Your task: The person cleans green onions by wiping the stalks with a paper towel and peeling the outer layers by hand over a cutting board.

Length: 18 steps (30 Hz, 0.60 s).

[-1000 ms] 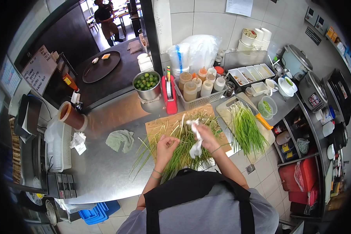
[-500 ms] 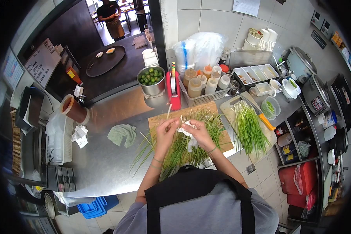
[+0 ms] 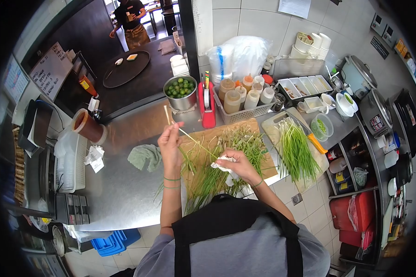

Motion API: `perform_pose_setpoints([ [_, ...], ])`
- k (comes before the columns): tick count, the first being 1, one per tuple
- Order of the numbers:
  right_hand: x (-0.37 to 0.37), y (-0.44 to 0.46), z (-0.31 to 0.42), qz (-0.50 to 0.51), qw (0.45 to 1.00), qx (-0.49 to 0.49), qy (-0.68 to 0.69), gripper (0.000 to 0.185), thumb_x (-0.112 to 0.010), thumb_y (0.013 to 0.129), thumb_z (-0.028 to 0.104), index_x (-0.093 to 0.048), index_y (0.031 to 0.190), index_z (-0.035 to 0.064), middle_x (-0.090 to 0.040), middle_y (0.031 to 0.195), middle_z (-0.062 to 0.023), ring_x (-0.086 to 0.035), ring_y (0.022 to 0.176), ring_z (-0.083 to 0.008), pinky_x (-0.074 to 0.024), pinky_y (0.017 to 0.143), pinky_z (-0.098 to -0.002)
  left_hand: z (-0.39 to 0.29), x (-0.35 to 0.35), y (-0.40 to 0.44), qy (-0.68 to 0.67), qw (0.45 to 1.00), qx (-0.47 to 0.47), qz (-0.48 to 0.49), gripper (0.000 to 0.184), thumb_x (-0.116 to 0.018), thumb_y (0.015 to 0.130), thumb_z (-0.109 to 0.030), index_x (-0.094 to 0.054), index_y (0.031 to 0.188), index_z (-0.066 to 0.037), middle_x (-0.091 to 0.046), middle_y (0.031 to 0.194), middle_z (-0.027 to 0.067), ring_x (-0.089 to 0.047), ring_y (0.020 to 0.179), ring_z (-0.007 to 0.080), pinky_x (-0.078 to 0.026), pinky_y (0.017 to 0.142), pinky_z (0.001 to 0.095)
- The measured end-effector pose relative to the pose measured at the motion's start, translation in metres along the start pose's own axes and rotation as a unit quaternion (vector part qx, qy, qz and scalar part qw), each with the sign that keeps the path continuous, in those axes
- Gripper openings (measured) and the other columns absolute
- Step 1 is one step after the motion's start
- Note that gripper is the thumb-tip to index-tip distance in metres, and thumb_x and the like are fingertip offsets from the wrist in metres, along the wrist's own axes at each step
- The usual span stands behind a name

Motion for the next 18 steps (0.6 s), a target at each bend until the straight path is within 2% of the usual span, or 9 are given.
perform_pose_setpoints([
  [4,0.004,-0.010,-0.008,-0.004,1.000,0.003,-0.012,0.012,-0.063,0.081,0.012,-0.062,0.078,0.0004,-0.048,0.077,0.0015,-0.046,0.071,-0.0059,-0.0356,0.065,-0.0210,-0.005,0.014,0.002,-0.032,0.998,0.015,-0.041,0.019,-0.054,0.088,-0.015,-0.063,0.093,0.001,-0.039,0.068,-0.0076,-0.027,0.054,-0.0003,-0.021,0.045,0.0153],
  [8,0.000,-0.010,-0.006,-0.016,1.000,0.006,-0.015,0.011,-0.062,0.082,0.011,-0.061,0.080,0.0000,-0.048,0.077,0.0006,-0.047,0.071,-0.0067,-0.0366,0.065,-0.0213,-0.007,0.009,-0.009,-0.091,0.990,0.006,-0.109,0.020,-0.054,0.089,-0.018,-0.061,0.093,0.000,-0.049,0.070,-0.0046,-0.034,0.057,0.0001,-0.024,0.045,0.0158],
  [11,-0.002,-0.010,-0.011,-0.028,1.000,0.004,0.013,0.009,-0.060,0.083,0.010,-0.060,0.081,0.0005,-0.052,0.076,0.0003,-0.048,0.070,-0.0064,-0.0375,0.064,-0.0208,-0.012,0.018,-0.012,-0.083,0.990,-0.040,-0.107,0.022,-0.053,0.090,-0.021,-0.059,0.095,-0.001,-0.054,0.076,-0.0034,-0.038,0.059,0.0013,-0.028,0.047,0.0167],
  [14,-0.003,-0.013,-0.014,-0.087,0.985,-0.037,0.145,0.008,-0.058,0.084,0.010,-0.060,0.081,0.0024,-0.056,0.076,0.0017,-0.048,0.068,-0.0042,-0.0381,0.062,-0.0200,-0.015,0.021,-0.023,-0.081,0.986,-0.058,-0.134,0.021,-0.052,0.090,-0.022,-0.058,0.095,-0.002,-0.054,0.077,-0.0021,-0.038,0.059,0.0014,-0.028,0.047,0.0167],
  [15,-0.001,-0.013,-0.012,-0.116,0.971,-0.019,0.206,0.008,-0.057,0.086,0.010,-0.060,0.082,0.0041,-0.058,0.077,0.0024,-0.048,0.066,-0.0025,-0.0384,0.060,-0.0193,-0.016,0.026,-0.025,-0.084,0.983,-0.066,-0.146,0.022,-0.052,0.090,-0.023,-0.057,0.095,-0.002,-0.053,0.076,-0.0024,-0.038,0.060,0.0016,-0.028,0.046,0.0168],
  [18,0.021,-0.014,-0.020,-0.180,0.965,0.014,0.188,0.005,-0.056,0.086,0.009,-0.059,0.086,0.0048,-0.061,0.082,0.0004,-0.052,0.071,-0.0043,-0.0411,0.065,-0.0193,-0.024,0.045,-0.026,-0.101,0.979,-0.070,-0.161,0.023,-0.049,0.091,-0.026,-0.055,0.095,-0.004,-0.049,0.071,-0.0033,-0.039,0.059,0.0024,-0.028,0.046,0.0170],
])
Point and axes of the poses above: each hand's wrist, its own y-axis towards the middle knuckle, its own x-axis out of the back of the hand, z = x × y, the point moved 5 cm from there along y, towards the middle knuckle
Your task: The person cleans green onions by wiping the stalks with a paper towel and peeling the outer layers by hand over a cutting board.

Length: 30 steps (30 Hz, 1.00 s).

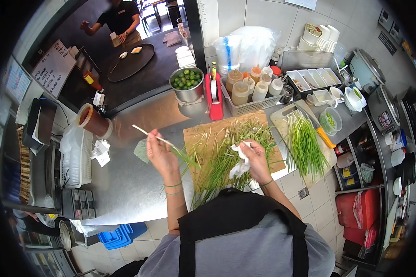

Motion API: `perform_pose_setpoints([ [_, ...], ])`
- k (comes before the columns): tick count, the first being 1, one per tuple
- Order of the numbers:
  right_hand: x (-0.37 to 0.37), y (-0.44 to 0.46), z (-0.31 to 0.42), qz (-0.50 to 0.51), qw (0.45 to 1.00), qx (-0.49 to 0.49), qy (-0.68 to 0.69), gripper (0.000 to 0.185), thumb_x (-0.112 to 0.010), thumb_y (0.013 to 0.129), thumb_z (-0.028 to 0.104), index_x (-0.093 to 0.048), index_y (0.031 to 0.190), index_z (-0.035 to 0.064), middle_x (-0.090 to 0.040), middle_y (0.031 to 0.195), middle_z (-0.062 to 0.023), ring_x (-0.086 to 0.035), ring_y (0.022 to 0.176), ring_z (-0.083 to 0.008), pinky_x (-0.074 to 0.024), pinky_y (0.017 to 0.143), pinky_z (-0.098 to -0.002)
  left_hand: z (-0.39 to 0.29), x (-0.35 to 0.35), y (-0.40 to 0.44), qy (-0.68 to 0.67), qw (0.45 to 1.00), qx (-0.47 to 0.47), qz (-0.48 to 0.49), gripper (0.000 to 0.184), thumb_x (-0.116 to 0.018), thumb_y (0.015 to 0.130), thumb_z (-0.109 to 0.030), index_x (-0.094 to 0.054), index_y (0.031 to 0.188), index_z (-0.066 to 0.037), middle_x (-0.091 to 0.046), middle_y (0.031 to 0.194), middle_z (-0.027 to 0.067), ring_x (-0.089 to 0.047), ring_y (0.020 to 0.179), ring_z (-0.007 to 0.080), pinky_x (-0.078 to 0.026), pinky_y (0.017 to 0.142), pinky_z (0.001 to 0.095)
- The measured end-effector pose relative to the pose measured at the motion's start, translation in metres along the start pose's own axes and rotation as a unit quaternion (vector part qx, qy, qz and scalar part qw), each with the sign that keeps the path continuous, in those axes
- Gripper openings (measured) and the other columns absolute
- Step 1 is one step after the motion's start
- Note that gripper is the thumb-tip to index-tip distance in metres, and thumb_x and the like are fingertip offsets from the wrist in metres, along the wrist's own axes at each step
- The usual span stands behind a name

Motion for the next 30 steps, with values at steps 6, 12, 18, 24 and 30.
perform_pose_setpoints([
  [6,0.035,0.019,0.029,-0.042,0.878,0.185,-0.440,0.023,-0.055,0.085,0.015,-0.061,0.099,-0.0015,-0.054,0.075,-0.0125,-0.055,0.068,-0.0217,-0.0416,0.060,-0.0314,0.014,0.030,0.015,0.021,0.985,0.159,0.069,0.021,-0.045,0.093,-0.031,-0.050,0.098,-0.011,-0.037,0.063,-0.0050,-0.033,0.051,0.0037,-0.026,0.043,0.0184],
  [12,0.037,0.022,0.014,0.023,0.784,0.222,-0.579,0.023,-0.058,0.077,0.005,-0.060,0.100,0.0025,-0.051,0.084,-0.0155,-0.055,0.075,-0.0349,-0.0443,0.064,-0.0400,0.100,0.055,0.012,0.402,0.892,0.075,0.195,0.007,-0.062,0.079,-0.017,-0.061,0.082,-0.010,-0.048,0.061,-0.0023,-0.039,0.049,0.0068,-0.033,0.044,0.0220],
  [18,0.027,0.018,0.017,-0.019,0.808,0.179,-0.561,0.021,-0.062,0.073,0.004,-0.060,0.094,0.0021,-0.050,0.084,-0.0154,-0.055,0.077,-0.0331,-0.0440,0.066,-0.0382,0.151,0.050,-0.008,0.677,0.692,-0.038,0.249,0.015,-0.069,0.067,-0.014,-0.067,0.079,-0.005,-0.063,0.074,0.0164,-0.061,0.069,0.0312,-0.048,0.064,0.0375],
  [24,0.028,0.017,0.022,-0.007,0.872,0.169,-0.459,0.019,-0.061,0.075,0.004,-0.059,0.093,-0.0018,-0.052,0.082,-0.0132,-0.055,0.078,-0.0250,-0.0423,0.070,-0.0306,0.151,0.057,-0.001,0.644,0.733,0.000,0.218,0.020,-0.071,0.066,-0.016,-0.068,0.081,-0.003,-0.064,0.072,0.0167,-0.063,0.067,0.0283,-0.048,0.063,0.0348],
  [30,0.030,0.026,-0.005,0.029,0.988,-0.006,-0.154,0.013,-0.058,0.083,0.007,-0.060,0.090,-0.0038,-0.060,0.082,-0.0015,-0.052,0.073,-0.0057,-0.0412,0.063,-0.0213,0.117,0.035,0.000,0.411,0.872,0.136,0.230,0.014,-0.070,0.071,-0.009,-0.067,0.080,0.001,-0.054,0.058,-0.0040,-0.044,0.053,0.0034,-0.033,0.049,0.0194],
])
Point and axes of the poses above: each hand's wrist, its own y-axis towards the middle knuckle, its own x-axis out of the back of the hand, z = x × y, the point moved 5 cm from there along y, towards the middle knuckle
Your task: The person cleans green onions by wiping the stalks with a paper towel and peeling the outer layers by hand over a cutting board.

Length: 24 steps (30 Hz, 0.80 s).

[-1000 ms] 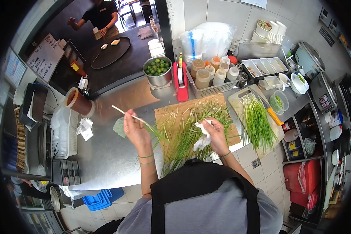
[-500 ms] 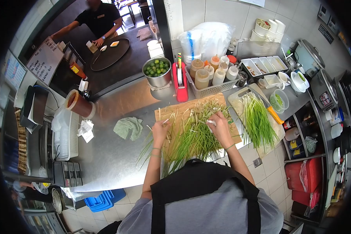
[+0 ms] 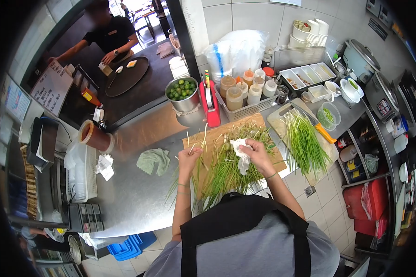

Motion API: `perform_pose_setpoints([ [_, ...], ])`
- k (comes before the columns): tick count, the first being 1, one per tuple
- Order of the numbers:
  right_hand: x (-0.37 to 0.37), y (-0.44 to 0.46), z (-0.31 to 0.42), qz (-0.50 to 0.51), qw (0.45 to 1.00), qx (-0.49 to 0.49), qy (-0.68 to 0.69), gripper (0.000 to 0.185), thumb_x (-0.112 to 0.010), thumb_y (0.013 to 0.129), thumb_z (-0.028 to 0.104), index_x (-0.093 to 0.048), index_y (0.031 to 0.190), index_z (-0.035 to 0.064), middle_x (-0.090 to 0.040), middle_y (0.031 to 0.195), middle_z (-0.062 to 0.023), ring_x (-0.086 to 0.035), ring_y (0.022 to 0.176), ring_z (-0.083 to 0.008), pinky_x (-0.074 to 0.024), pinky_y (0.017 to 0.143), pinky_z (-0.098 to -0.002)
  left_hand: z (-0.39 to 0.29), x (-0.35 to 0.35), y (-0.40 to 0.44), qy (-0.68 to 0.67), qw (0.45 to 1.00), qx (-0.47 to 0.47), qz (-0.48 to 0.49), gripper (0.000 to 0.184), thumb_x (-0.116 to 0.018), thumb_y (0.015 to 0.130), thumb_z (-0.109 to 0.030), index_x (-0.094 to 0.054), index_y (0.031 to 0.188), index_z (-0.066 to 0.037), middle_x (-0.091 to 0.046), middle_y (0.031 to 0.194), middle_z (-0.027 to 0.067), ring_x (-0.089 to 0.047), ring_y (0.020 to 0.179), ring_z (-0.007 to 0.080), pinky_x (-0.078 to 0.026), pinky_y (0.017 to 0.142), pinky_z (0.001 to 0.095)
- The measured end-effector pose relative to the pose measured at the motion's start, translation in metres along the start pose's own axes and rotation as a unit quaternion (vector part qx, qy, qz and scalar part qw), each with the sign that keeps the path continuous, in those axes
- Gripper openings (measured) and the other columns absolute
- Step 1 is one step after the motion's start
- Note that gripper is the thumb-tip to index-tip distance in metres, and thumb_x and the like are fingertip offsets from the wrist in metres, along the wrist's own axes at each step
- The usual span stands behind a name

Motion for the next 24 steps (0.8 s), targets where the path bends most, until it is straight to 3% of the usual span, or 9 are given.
perform_pose_setpoints([
  [1,-0.008,0.001,0.001,0.000,0.997,-0.038,0.062,0.013,-0.059,0.083,0.007,-0.061,0.091,-0.0015,-0.062,0.081,-0.0001,-0.054,0.068,-0.0049,-0.0414,0.059,-0.0197,-0.007,-0.003,-0.001,-0.059,0.998,0.010,0.017,0.012,-0.070,0.073,-0.008,-0.067,0.079,0.002,-0.051,0.057,-0.0075,-0.039,0.053,0.0004,-0.028,0.047,0.0175],
  [4,-0.026,0.010,-0.001,0.014,0.986,-0.069,0.151,0.014,-0.059,0.083,0.008,-0.062,0.093,-0.0013,-0.062,0.082,-0.0008,-0.054,0.068,-0.0050,-0.0419,0.059,-0.0199,-0.034,-0.012,-0.010,-0.068,0.997,0.011,0.039,0.010,-0.070,0.074,-0.009,-0.066,0.078,-0.001,-0.049,0.057,-0.0099,-0.033,0.049,-0.0017,-0.020,0.044,0.0165],
  [7,-0.042,0.020,-0.002,0.037,0.996,-0.015,0.075,0.016,-0.065,0.079,0.012,-0.063,0.087,-0.0010,-0.061,0.078,-0.0003,-0.053,0.067,-0.0045,-0.0420,0.058,-0.0207,-0.048,-0.025,-0.012,-0.034,0.997,-0.035,0.063,0.009,-0.069,0.074,-0.007,-0.066,0.078,0.000,-0.045,0.057,-0.0115,-0.031,0.049,-0.0017,-0.019,0.044,0.0168],
  [9,-0.053,0.022,0.003,0.041,0.998,0.038,0.028,0.018,-0.069,0.075,0.014,-0.063,0.081,-0.0017,-0.061,0.073,-0.0006,-0.052,0.064,-0.0051,-0.0424,0.058,-0.0229,-0.057,-0.034,-0.016,-0.039,0.995,-0.049,0.082,0.007,-0.068,0.074,-0.005,-0.066,0.078,0.000,-0.044,0.057,-0.0115,-0.030,0.049,-0.0016,-0.019,0.044,0.0173],
  [13,-0.055,0.029,-0.002,0.024,0.999,0.047,-0.002,0.013,-0.067,0.076,0.011,-0.064,0.080,-0.0008,-0.059,0.072,0.0009,-0.050,0.068,-0.0035,-0.0401,0.060,-0.0203,-0.061,-0.037,-0.018,-0.007,0.991,-0.079,0.105,0.007,-0.068,0.074,-0.005,-0.066,0.078,0.000,-0.043,0.056,-0.0104,-0.030,0.049,-0.0011,-0.019,0.044,0.0179],
  [16,-0.047,0.028,-0.003,0.021,0.997,0.056,-0.038,0.012,-0.066,0.078,0.012,-0.063,0.079,0.0003,-0.059,0.072,0.0014,-0.049,0.066,-0.0031,-0.0403,0.059,-0.0206,-0.071,-0.037,-0.029,-0.019,0.992,-0.041,0.115,0.006,-0.067,0.074,-0.005,-0.065,0.077,0.001,-0.048,0.057,-0.0080,-0.035,0.050,-0.0013,-0.021,0.044,0.0167],
  [24,-0.018,0.036,0.001,-0.045,0.985,-0.022,0.162,0.011,-0.062,0.081,0.011,-0.061,0.085,0.0015,-0.061,0.076,0.0004,-0.052,0.063,-0.0050,-0.0410,0.056,-0.0211,-0.054,-0.037,-0.044,0.008,0.985,-0.001,0.174,0.006,-0.067,0.074,-0.005,-0.064,0.074,0.001,-0.055,0.061,-0.0046,-0.041,0.051,-0.0004,-0.027,0.046,0.0155],
])
Point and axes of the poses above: each hand's wrist, its own y-axis towards the middle knuckle, its own x-axis out of the back of the hand, z = x × y, the point moved 5 cm from there along y, towards the middle knuckle
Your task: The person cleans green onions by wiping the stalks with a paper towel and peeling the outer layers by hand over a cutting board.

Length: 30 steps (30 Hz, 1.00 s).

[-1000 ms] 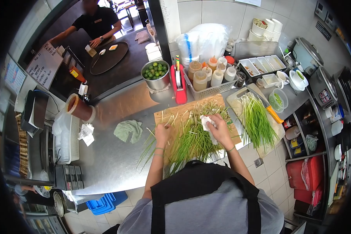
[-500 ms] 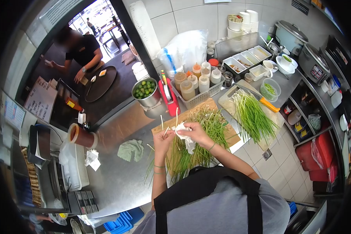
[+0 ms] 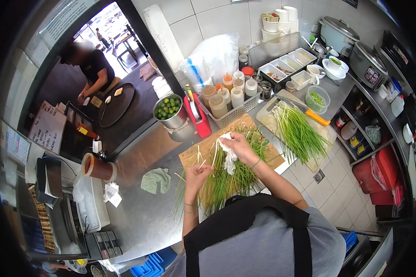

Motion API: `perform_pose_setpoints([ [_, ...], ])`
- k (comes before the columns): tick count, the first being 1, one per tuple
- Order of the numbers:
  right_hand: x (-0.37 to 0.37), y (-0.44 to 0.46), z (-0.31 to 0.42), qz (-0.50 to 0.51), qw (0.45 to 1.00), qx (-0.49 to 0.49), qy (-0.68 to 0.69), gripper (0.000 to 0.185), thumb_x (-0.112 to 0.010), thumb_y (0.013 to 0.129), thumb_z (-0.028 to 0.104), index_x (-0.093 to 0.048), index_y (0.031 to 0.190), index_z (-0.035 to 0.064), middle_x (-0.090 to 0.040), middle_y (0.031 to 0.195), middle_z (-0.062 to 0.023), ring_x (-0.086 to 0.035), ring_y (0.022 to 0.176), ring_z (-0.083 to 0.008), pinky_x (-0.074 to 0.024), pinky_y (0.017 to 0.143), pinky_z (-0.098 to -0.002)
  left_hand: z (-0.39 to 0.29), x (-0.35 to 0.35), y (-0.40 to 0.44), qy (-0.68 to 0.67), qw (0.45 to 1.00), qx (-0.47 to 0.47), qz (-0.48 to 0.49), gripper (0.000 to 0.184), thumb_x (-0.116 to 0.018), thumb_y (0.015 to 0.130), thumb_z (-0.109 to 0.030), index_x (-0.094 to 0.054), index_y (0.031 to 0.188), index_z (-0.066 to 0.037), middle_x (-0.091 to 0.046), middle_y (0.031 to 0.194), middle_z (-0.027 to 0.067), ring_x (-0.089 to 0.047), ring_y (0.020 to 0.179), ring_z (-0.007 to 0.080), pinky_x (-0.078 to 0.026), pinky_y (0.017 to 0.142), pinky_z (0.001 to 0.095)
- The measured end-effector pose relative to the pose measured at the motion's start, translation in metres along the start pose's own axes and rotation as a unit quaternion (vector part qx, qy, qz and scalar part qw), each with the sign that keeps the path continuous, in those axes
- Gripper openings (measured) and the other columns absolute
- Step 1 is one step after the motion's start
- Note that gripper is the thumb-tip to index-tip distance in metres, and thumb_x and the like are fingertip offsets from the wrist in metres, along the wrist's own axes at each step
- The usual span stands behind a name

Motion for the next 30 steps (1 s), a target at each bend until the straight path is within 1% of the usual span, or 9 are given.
perform_pose_setpoints([
  [13,0.036,0.018,0.021,-0.100,0.993,0.057,0.002,0.008,-0.061,0.081,0.009,-0.061,0.081,0.0012,-0.061,0.075,0.0002,-0.051,0.062,-0.0047,-0.0401,0.054,-0.0211,0.017,0.017,-0.021,0.033,0.999,0.002,-0.034,0.007,-0.067,0.074,-0.006,-0.064,0.073,0.000,-0.044,0.054,-0.0089,-0.032,0.048,-0.0004,-0.021,0.043,0.0182],
  [16,0.045,0.024,0.026,-0.078,0.989,0.101,-0.081,0.009,-0.062,0.081,0.009,-0.062,0.078,0.0007,-0.060,0.072,0.0004,-0.050,0.059,-0.0055,-0.0409,0.054,-0.0217,0.026,0.025,-0.020,0.061,0.997,-0.001,-0.048,0.006,-0.067,0.073,-0.006,-0.065,0.073,0.000,-0.040,0.053,-0.0096,-0.028,0.048,-0.0002,-0.018,0.043,0.0188],
  [17,0.051,0.026,0.023,-0.045,0.959,0.105,-0.261,0.011,-0.065,0.077,0.010,-0.063,0.081,-0.0003,-0.060,0.077,-0.0047,-0.056,0.067,-0.0129,-0.0448,0.062,-0.0274,0.025,0.027,-0.020,0.061,0.996,-0.008,-0.057,0.007,-0.067,0.074,-0.006,-0.065,0.073,0.000,-0.040,0.053,-0.0097,-0.028,0.048,-0.0002,-0.018,0.043,0.0190],
  [20,0.032,0.012,0.003,0.135,0.820,0.204,-0.518,0.022,-0.067,0.074,0.014,-0.066,0.093,0.0036,-0.059,0.082,-0.0114,-0.055,0.077,-0.0212,-0.0442,0.073,-0.0316,0.013,0.027,-0.013,0.052,0.995,-0.022,-0.079,0.008,-0.067,0.074,-0.007,-0.065,0.074,0.001,-0.040,0.054,-0.0101,-0.028,0.048,-0.0004,-0.018,0.044,0.0188],
  [21,0.021,0.001,0.010,0.161,0.806,0.147,-0.551,0.029,-0.068,0.070,0.016,-0.066,0.096,0.0039,-0.055,0.089,-0.0184,-0.053,0.088,-0.0289,-0.0413,0.081,-0.0369,0.006,0.025,-0.010,0.043,0.995,-0.022,-0.082,0.007,-0.067,0.074,-0.006,-0.065,0.073,0.001,-0.041,0.055,-0.0102,-0.029,0.049,-0.0007,-0.019,0.044,0.0182],
  [24,0.019,0.000,0.011,0.088,0.849,0.145,-0.501,0.026,-0.066,0.071,0.014,-0.065,0.096,0.0028,-0.058,0.090,-0.0178,-0.057,0.088,-0.0253,-0.0431,0.082,-0.0328,0.002,0.019,0.003,0.034,0.995,-0.042,-0.088,0.009,-0.067,0.075,-0.007,-0.065,0.075,0.001,-0.041,0.055,-0.0099,-0.029,0.049,-0.0007,-0.018,0.044,0.0183],
  [26,0.015,-0.003,-0.003,0.107,0.961,0.008,-0.256,0.026,-0.065,0.076,0.013,-0.063,0.099,0.0010,-0.061,0.089,-0.0137,-0.059,0.086,-0.0200,-0.0460,0.077,-0.0297,0.002,0.014,0.009,0.024,0.995,-0.047,-0.082,0.011,-0.067,0.076,-0.008,-0.065,0.077,0.002,-0.044,0.055,-0.0087,-0.032,0.049,-0.0004,-0.021,0.043,0.0180],
  [27,0.011,-0.006,-0.011,0.112,0.984,-0.061,-0.123,0.025,-0.064,0.078,0.013,-0.063,0.101,0.0001,-0.063,0.089,-0.0117,-0.060,0.085,-0.0173,-0.0475,0.075,-0.0281,-0.005,0.009,0.011,0.013,0.996,-0.044,-0.074,0.011,-0.067,0.076,-0.008,-0.065,0.078,0.003,-0.047,0.056,-0.0076,-0.034,0.049,-0.0002,-0.023,0.044,0.0175],
  [30,-0.004,-0.017,-0.029,0.095,0.975,-0.148,0.133,0.027,-0.060,0.083,0.009,-0.058,0.107,-0.0016,-0.063,0.096,-0.0094,-0.062,0.085,-0.0148,-0.0503,0.074,-0.0262,-0.004,-0.006,0.022,-0.031,0.997,-0.056,-0.050,0.012,-0.066,0.076,-0.007,-0.064,0.079,0.005,-0.056,0.062,-0.0026,-0.045,0.054,0.0016,-0.032,0.048,0.0167],
])
Point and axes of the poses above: each hand's wrist, its own y-axis towards the middle knuckle, its own x-axis out of the back of the hand, z = x × y, the point moved 5 cm from there along y, towards the middle knuckle
